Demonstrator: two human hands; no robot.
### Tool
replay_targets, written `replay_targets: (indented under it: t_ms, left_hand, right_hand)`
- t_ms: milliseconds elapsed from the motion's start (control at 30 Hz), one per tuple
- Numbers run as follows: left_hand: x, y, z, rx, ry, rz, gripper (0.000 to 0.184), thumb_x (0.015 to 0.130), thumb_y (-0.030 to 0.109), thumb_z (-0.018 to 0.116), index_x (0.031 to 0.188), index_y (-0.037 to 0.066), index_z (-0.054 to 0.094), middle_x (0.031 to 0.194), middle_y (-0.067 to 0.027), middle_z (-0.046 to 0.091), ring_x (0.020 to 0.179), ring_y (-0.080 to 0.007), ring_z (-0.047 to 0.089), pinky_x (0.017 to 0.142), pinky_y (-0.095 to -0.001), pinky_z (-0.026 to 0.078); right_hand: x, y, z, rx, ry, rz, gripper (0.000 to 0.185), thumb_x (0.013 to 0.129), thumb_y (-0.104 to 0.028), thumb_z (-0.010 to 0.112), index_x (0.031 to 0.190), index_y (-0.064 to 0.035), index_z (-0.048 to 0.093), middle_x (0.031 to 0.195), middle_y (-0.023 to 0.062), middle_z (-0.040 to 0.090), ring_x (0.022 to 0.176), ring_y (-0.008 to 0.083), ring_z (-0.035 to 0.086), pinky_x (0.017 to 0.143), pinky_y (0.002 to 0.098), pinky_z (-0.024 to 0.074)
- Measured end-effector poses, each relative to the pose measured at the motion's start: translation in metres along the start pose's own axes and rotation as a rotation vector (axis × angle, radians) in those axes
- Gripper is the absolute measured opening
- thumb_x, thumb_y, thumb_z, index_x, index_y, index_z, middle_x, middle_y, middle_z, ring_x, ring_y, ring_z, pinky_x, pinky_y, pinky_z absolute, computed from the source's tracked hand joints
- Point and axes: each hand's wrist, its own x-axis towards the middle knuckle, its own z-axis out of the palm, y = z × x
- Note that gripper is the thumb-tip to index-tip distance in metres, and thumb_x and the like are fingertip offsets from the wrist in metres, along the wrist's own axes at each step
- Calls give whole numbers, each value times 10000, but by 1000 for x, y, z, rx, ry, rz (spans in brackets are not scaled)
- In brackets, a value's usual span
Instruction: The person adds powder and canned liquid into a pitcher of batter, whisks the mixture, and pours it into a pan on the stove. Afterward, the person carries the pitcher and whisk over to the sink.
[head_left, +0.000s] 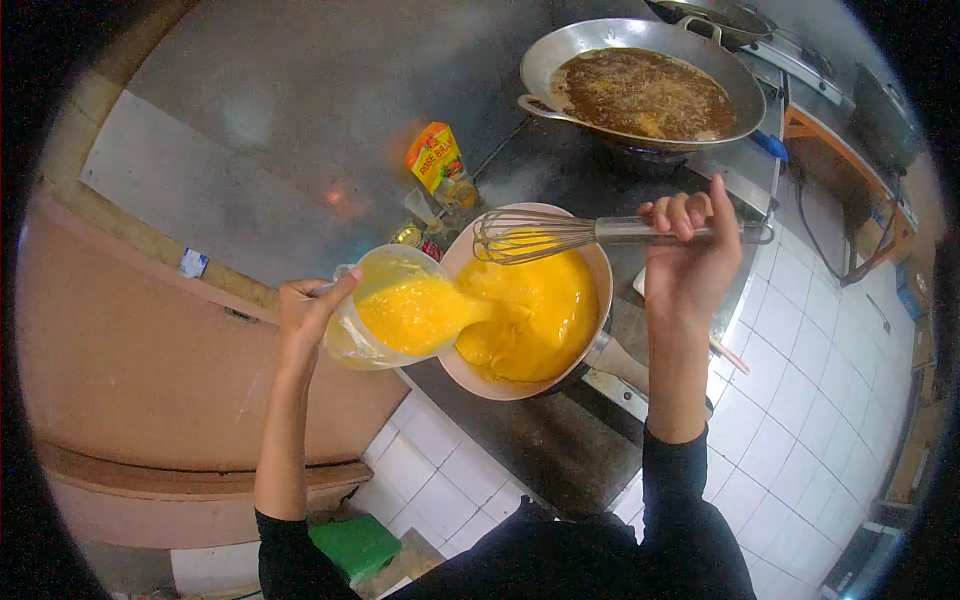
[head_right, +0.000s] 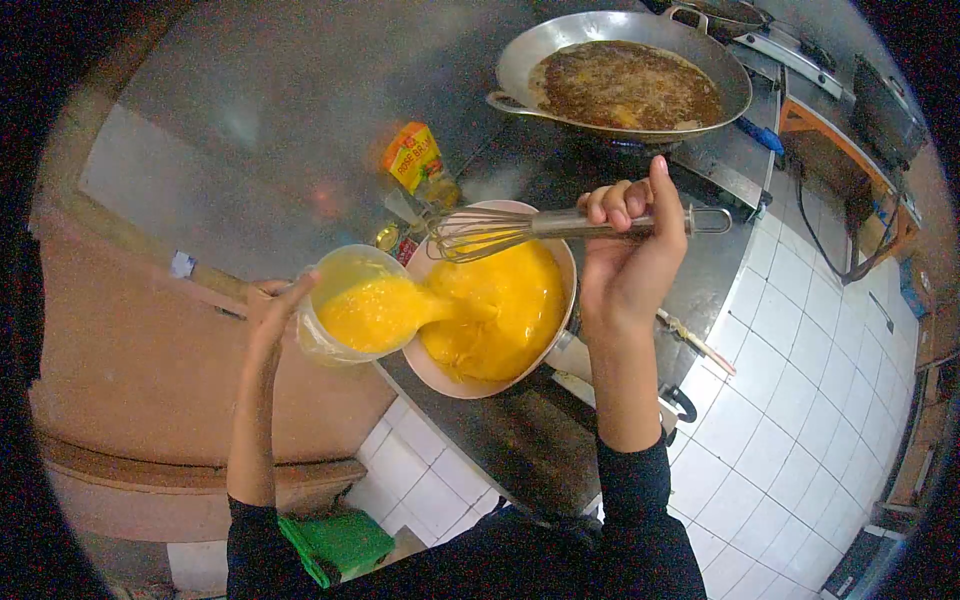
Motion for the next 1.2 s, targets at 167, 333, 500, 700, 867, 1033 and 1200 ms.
replay_targets:
  t_ms: [167, 333, 500, 700, 867, 1033, 1200]
  left_hand:
    - [3, -20, -5, -133, 49, -63, 290, 767, 276, 768, 649, 21, 695, 596, 4, 606, 542, -51, 498, 531, -197, 335]
    - [0, -33, -20, -390, 135, -158, 262, 780, 317, 734, 743, 62, 685, 638, 56, 578, 515, -28, 418, 519, -208, 289]
    - [-8, -34, -51, -580, 269, -203, 270, 777, 326, 728, 864, 83, 645, 646, 84, 509, 451, -1, 299, 444, -182, 221]
    - [-28, -57, -55, -753, 258, -265, 266, 774, 319, 731, 856, 98, 607, 686, 81, 521, 420, 12, 283, 385, -156, 195]
    - [-44, -53, -47, -775, 306, -325, 259, 777, 316, 732, 863, 103, 612, 625, 87, 505, 409, 8, 290, 382, -163, 199]
    - [-61, -73, -47, -864, 335, -304, 247, 779, 316, 732, 849, 109, 617, 619, 90, 507, 418, 8, 300, 398, -177, 183]
    - [-83, -82, -46, -833, 367, -286, 208, 776, 299, 741, 735, 122, 638, 620, 88, 514, 444, -18, 297, 444, -209, 204]
  right_hand:
    - [-3, -4, 6, 5, -25, 14, 344, 940, -267, 541, 656, -122, 411, 545, 5, 372, 590, 150, 404, 709, 334, 376]
    - [-2, -7, 18, 17, -53, 1, 347, 944, -278, 522, 653, -127, 408, 542, -1, 360, 591, 159, 399, 728, 338, 384]
    - [-3, -19, 42, 8, -153, -54, 341, 938, -283, 522, 657, -130, 404, 539, -6, 335, 589, 155, 393, 738, 343, 397]
    - [-15, 23, 11, -323, -164, -90, 363, 880, -156, 572, 571, -108, 388, 501, 9, 365, 459, 125, 351, 537, 300, 363]
    - [-26, 46, -10, -289, -211, -105, 350, 849, -98, 604, 566, -83, 400, 493, 17, 362, 446, 113, 349, 447, 265, 290]
    - [-24, 47, -3, -360, -61, -141, 367, 870, -129, 586, 566, -92, 383, 491, 20, 357, 443, 124, 345, 468, 280, 316]
    - [-43, 2, 103, -218, -338, -205, 391, 906, -249, 530, 580, -137, 343, 473, -5, 292, 440, 139, 295, 618, 313, 382]
